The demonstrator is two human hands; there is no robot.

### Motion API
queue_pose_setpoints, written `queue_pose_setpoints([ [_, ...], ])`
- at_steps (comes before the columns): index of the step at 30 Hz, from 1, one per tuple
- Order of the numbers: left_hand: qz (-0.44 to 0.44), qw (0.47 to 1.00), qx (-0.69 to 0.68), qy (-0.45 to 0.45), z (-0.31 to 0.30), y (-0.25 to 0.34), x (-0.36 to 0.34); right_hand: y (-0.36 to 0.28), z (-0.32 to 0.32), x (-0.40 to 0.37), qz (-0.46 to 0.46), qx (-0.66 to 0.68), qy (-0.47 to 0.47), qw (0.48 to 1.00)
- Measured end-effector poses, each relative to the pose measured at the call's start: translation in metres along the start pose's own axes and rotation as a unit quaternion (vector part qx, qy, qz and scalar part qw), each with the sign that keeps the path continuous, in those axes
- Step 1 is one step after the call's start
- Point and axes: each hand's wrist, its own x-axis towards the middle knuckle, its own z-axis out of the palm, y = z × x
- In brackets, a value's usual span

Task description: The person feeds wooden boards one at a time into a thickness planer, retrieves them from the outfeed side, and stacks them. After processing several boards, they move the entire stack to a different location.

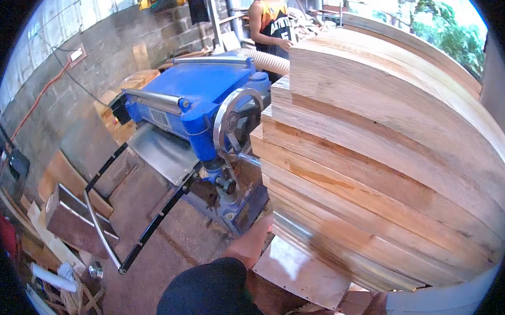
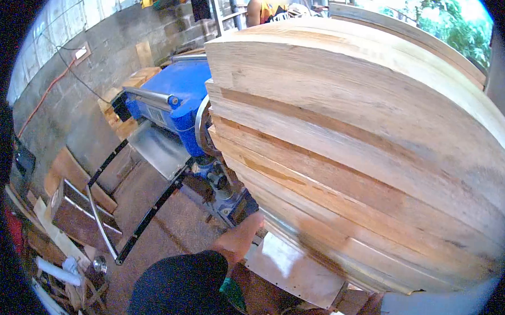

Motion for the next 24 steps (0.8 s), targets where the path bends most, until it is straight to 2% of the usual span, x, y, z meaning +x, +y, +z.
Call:
queue_pose_setpoints([
  [7, 0.001, 1.0, 0.022, -0.018, -0.02, 0.03, 0.003, 0.011, -0.005, -0.024, -0.001, 0.006, 0.008, 1.0],
  [24, -0.069, 0.996, 0.056, -0.019, -0.081, -0.036, -0.083, 0.028, -0.017, -0.066, 0.011, 0.006, 0.018, 1.0],
])
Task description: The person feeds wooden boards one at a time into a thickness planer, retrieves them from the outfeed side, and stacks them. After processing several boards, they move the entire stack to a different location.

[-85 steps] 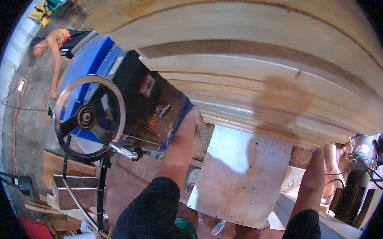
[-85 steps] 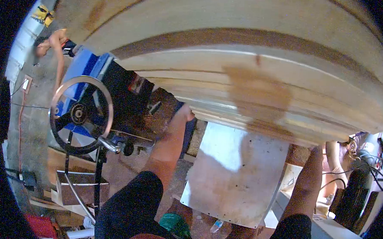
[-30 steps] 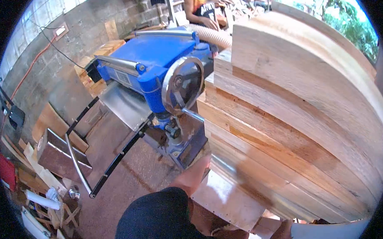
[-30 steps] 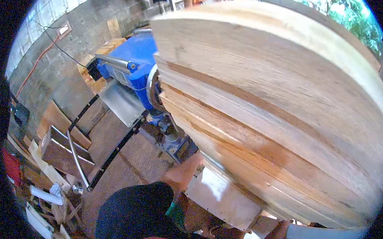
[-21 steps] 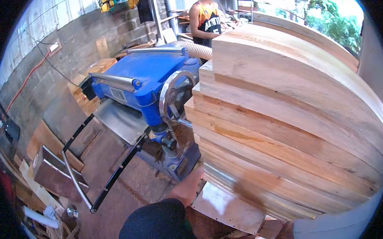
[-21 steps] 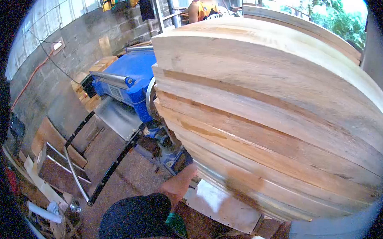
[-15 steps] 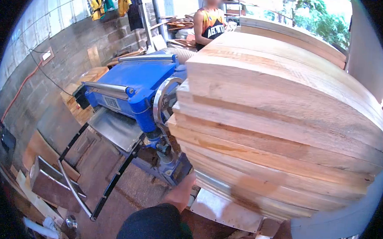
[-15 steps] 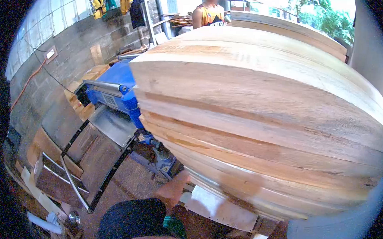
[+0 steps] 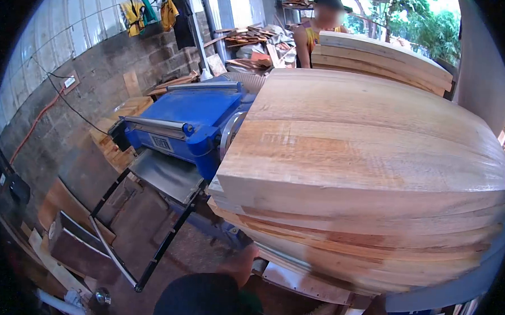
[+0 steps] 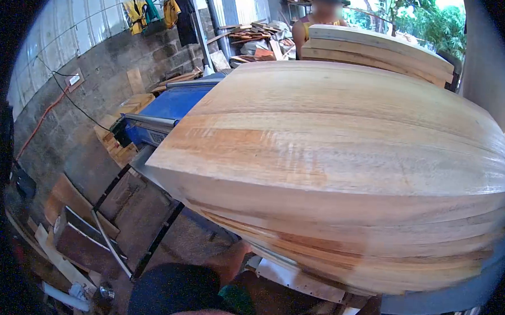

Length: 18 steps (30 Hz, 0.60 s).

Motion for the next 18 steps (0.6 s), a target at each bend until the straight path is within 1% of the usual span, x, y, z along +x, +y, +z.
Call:
queue_pose_setpoints([
  [5, -0.008, 1.0, 0.028, -0.009, -0.011, -0.009, -0.015, 0.005, -0.011, -0.011, 0.002, 0.012, -0.008, 1.0],
  [7, -0.004, 0.998, 0.053, -0.028, -0.02, -0.011, -0.023, 0.006, -0.017, -0.019, 0.004, 0.016, -0.012, 1.0],
  [8, 0.001, 0.996, 0.071, -0.046, -0.024, -0.012, -0.029, 0.007, -0.019, -0.023, 0.007, 0.017, -0.014, 1.0],
  [10, 0.033, 0.981, 0.127, -0.141, -0.044, -0.01, -0.035, 0.003, -0.022, -0.033, 0.01, 0.019, -0.013, 1.0],
  [11, 0.032, 0.975, 0.149, -0.16, -0.052, -0.007, -0.041, 0.004, -0.027, -0.041, 0.013, 0.017, -0.012, 1.0],
  [12, -0.034, 0.997, 0.035, 0.067, -0.021, 0.004, -0.081, 0.007, -0.036, -0.051, 0.016, 0.013, -0.012, 1.0],
  [13, 0.001, 0.994, 0.066, 0.086, -0.007, 0.018, -0.113, 0.013, -0.045, -0.063, 0.025, 0.001, -0.011, 1.0],
  [14, 0.075, 0.987, 0.094, 0.107, -0.004, 0.024, -0.139, 0.019, -0.056, -0.081, 0.038, -0.029, 0.009, 0.999],
  [15, 0.157, 0.974, 0.115, 0.118, 0.002, 0.035, -0.157, 0.013, -0.058, -0.111, 0.089, -0.131, 0.095, 0.983],
  [16, 0.245, 0.96, 0.093, 0.104, 0.006, 0.053, -0.172, 0.015, -0.061, -0.137, 0.142, -0.225, 0.182, 0.947],
  [17, 0.327, 0.938, 0.067, 0.089, 0.013, 0.074, -0.19, 0.019, -0.051, -0.165, 0.142, -0.335, 0.226, 0.904],
  [18, 0.385, 0.912, 0.105, 0.092, 0.033, 0.106, -0.226, 0.02, -0.036, -0.187, 0.145, -0.44, 0.267, 0.845],
])
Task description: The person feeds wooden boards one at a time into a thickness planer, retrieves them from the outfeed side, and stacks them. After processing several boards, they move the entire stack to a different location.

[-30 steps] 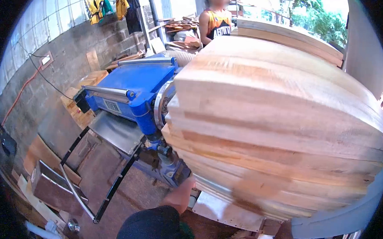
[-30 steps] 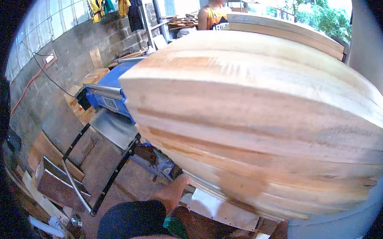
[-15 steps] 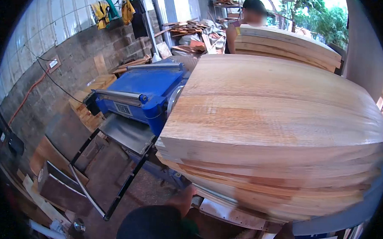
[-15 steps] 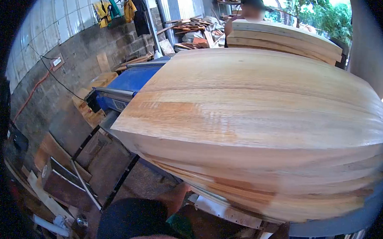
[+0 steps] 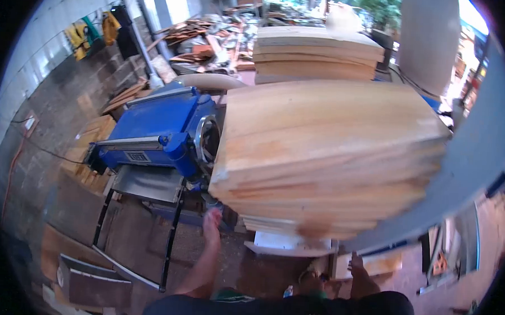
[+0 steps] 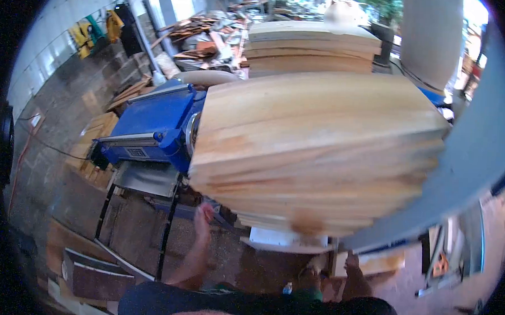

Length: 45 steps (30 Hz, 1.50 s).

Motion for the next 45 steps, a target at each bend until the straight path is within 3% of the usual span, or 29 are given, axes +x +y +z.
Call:
queue_pose_setpoints([
  [1, 0.088, 0.996, -0.014, 0.013, 0.018, 0.06, -0.013, 0.013, -0.009, -0.008, -0.217, -0.163, 0.002, 0.962],
  [2, 0.202, 0.979, 0.014, -0.007, 0.029, 0.112, -0.018, 0.031, -0.021, -0.021, -0.41, -0.318, -0.002, 0.855],
  [3, 0.287, 0.957, 0.004, -0.036, 0.044, 0.162, -0.022, -0.017, -0.011, -0.144, -0.333, 0.036, -0.032, 0.942],
  [4, 0.389, 0.919, 0.029, -0.053, 0.06, 0.206, -0.017, -0.043, -0.013, -0.192, -0.435, 0.029, 0.005, 0.9],
  [5, 0.478, 0.873, 0.061, -0.067, 0.069, 0.245, -0.019, -0.097, -0.015, -0.289, -0.522, -0.028, 0.099, 0.847],
  [6, 0.506, 0.852, 0.104, -0.083, 0.079, 0.279, -0.022, -0.14, -0.017, -0.359, -0.566, -0.017, 0.132, 0.814],
  [7, 0.541, 0.818, 0.156, -0.117, 0.09, 0.309, -0.023, -0.183, -0.03, -0.416, -0.679, -0.094, 0.16, 0.711],
  [8, 0.579, 0.781, 0.18, -0.146, 0.107, 0.335, -0.022, -0.22, -0.041, -0.451, -0.747, -0.138, 0.253, 0.599],
  [9, 0.598, 0.761, 0.204, -0.149, 0.121, 0.353, -0.023, -0.26, -0.058, -0.473, -0.802, -0.115, 0.245, 0.532],
  [10, 0.597, 0.764, 0.198, -0.147, 0.132, 0.352, -0.017, -0.299, -0.067, -0.501, -0.811, -0.138, 0.303, 0.48],
  [12, 0.57, 0.746, 0.268, -0.216, 0.146, 0.338, 0.003, -0.373, -0.096, -0.515, -0.799, -0.159, 0.336, 0.473],
  [16, 0.574, 0.763, 0.189, -0.23, 0.148, 0.335, 0.012, -0.464, -0.161, -0.44, -0.639, -0.243, 0.399, 0.611],
  [17, 0.577, 0.764, 0.178, -0.226, 0.148, 0.332, 0.012, -0.472, -0.176, -0.423, -0.644, -0.246, 0.394, 0.609],
  [19, 0.58, 0.766, 0.173, -0.219, 0.146, 0.33, 0.014, -0.481, -0.19, -0.398, -0.552, -0.284, 0.361, 0.696],
  [20, 0.572, 0.775, 0.173, -0.207, 0.143, 0.33, 0.014, -0.484, -0.191, -0.386, -0.555, -0.287, 0.355, 0.696],
  [22, 0.562, 0.786, 0.176, -0.189, 0.142, 0.331, 0.014, -0.49, -0.19, -0.371, -0.46, -0.361, 0.278, 0.762],
  [31, 0.544, 0.793, 0.183, -0.207, 0.135, 0.321, 0.018, -0.486, -0.188, -0.387, -0.406, -0.403, 0.292, 0.767],
  [34, 0.533, 0.8, 0.18, -0.208, 0.131, 0.325, 0.021, -0.482, -0.188, -0.38, -0.425, -0.387, 0.308, 0.758],
  [36, 0.505, 0.789, 0.127, -0.327, 0.122, 0.339, 0.038, -0.484, -0.191, -0.373, -0.426, -0.389, 0.297, 0.761],
  [38, 0.513, 0.766, 0.103, -0.374, 0.118, 0.342, 0.08, -0.502, -0.194, -0.371, -0.427, -0.385, 0.3, 0.762],
  [40, 0.418, 0.86, 0.001, -0.294, 0.132, 0.341, 0.123, -0.535, -0.206, -0.38, -0.32, -0.509, 0.18, 0.778],
  [42, 0.333, 0.923, -0.037, -0.187, 0.175, 0.359, 0.181, -0.571, -0.194, -0.376, -0.417, -0.52, 0.249, 0.702],
  [43, 0.309, 0.932, 0.032, -0.187, 0.189, 0.365, 0.217, -0.585, -0.169, -0.396, -0.525, -0.451, 0.228, 0.685],
  [44, 0.32, 0.932, 0.038, -0.166, 0.214, 0.368, 0.252, -0.613, -0.161, -0.388, -0.513, -0.413, 0.223, 0.719],
  [45, 0.333, 0.931, 0.044, -0.141, 0.24, 0.369, 0.286, -0.652, -0.169, -0.342, -0.536, -0.415, 0.248, 0.692],
])
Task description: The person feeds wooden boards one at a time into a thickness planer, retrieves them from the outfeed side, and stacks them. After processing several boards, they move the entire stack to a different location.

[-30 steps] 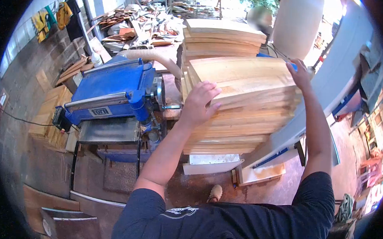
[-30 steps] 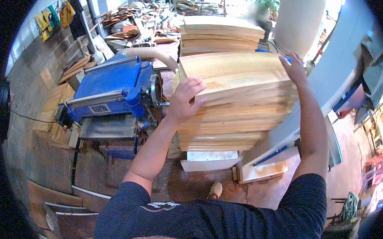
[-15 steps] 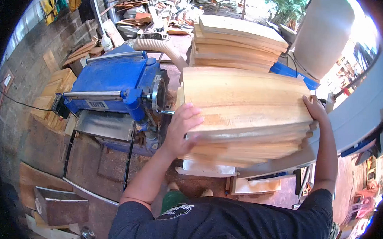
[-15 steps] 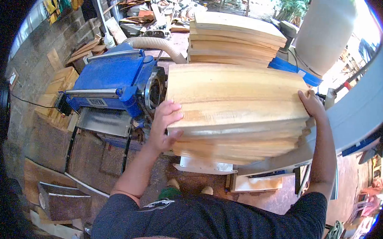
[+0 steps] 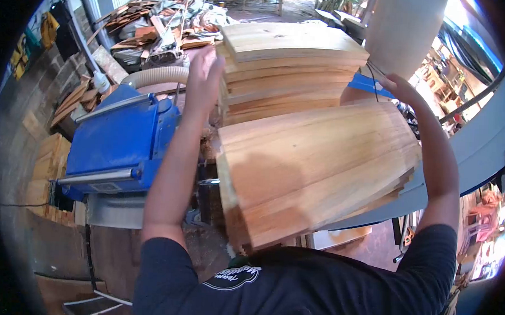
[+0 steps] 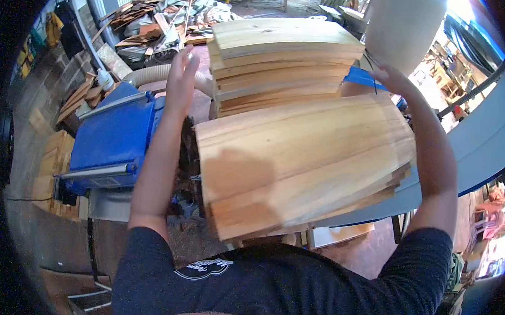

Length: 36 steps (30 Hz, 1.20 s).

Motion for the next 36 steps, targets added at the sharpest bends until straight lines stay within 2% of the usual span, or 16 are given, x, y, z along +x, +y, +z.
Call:
queue_pose_setpoints([
  [1, -0.031, 0.999, 0.043, 0.003, 0.012, -0.021, 0.029, -0.042, -0.018, 0.005, -0.032, 0.038, -0.018, 0.999],
  [2, -0.072, 0.995, 0.065, -0.004, 0.024, -0.035, 0.053, -0.037, -0.01, 0.042, -0.03, 0.053, -0.042, 0.997],
  [5, -0.24, 0.967, 0.051, -0.074, 0.046, -0.118, 0.109, 0.021, 0.035, 0.134, -0.009, 0.046, 0.055, 0.997],
  [6, -0.319, 0.941, 0.089, -0.071, 0.053, -0.074, 0.091, 0.011, 0.036, 0.146, 0.016, 0.0, 0.054, 0.998],
  [7, -0.319, 0.941, 0.092, -0.069, 0.053, -0.071, 0.089, 0.008, 0.04, 0.157, 0.041, -0.042, 0.051, 0.997],
  [8, -0.386, 0.914, 0.038, -0.117, 0.049, -0.073, 0.091, 0.022, 0.053, 0.173, 0.032, -0.005, 0.104, 0.994],
  [10, -0.475, 0.862, -0.041, -0.17, 0.036, -0.089, 0.099, 0.038, 0.063, 0.186, 0.066, 0.021, 0.066, 0.995],
  [12, -0.465, 0.867, -0.074, -0.165, 0.032, -0.088, 0.09, 0.045, 0.067, 0.195, 0.089, 0.035, 0.028, 0.995],
  [14, -0.449, 0.875, -0.082, -0.159, 0.035, -0.062, 0.084, 0.054, 0.079, 0.189, 0.184, 0.242, -0.109, 0.946],
  [15, -0.454, 0.873, -0.079, -0.157, 0.033, -0.06, 0.085, 0.054, 0.083, 0.181, 0.184, 0.243, -0.114, 0.946],
  [17, -0.465, 0.864, -0.068, -0.182, 0.028, -0.06, 0.084, 0.053, 0.08, 0.166, 0.096, 0.443, -0.14, 0.88],
  [23, -0.473, 0.861, -0.034, -0.183, 0.01, -0.063, 0.076, 0.05, 0.055, 0.114, 0.117, 0.452, -0.176, 0.867],
  [25, -0.467, 0.857, -0.071, -0.206, 0.004, -0.06, 0.075, 0.049, 0.038, 0.094, 0.121, 0.435, -0.244, 0.858],
  [27, -0.475, 0.853, -0.077, -0.203, 0.0, -0.052, 0.066, 0.053, 0.039, 0.075, 0.103, 0.436, -0.207, 0.87],
  [30, -0.445, 0.867, -0.131, -0.18, 0.002, -0.035, 0.047, 0.042, 0.027, 0.055, 0.137, 0.404, -0.212, 0.879],
  [36, -0.458, 0.861, -0.164, -0.151, 0.01, 0.016, -0.002, 0.068, 0.034, 0.053, 0.096, 0.435, -0.218, 0.868],
])
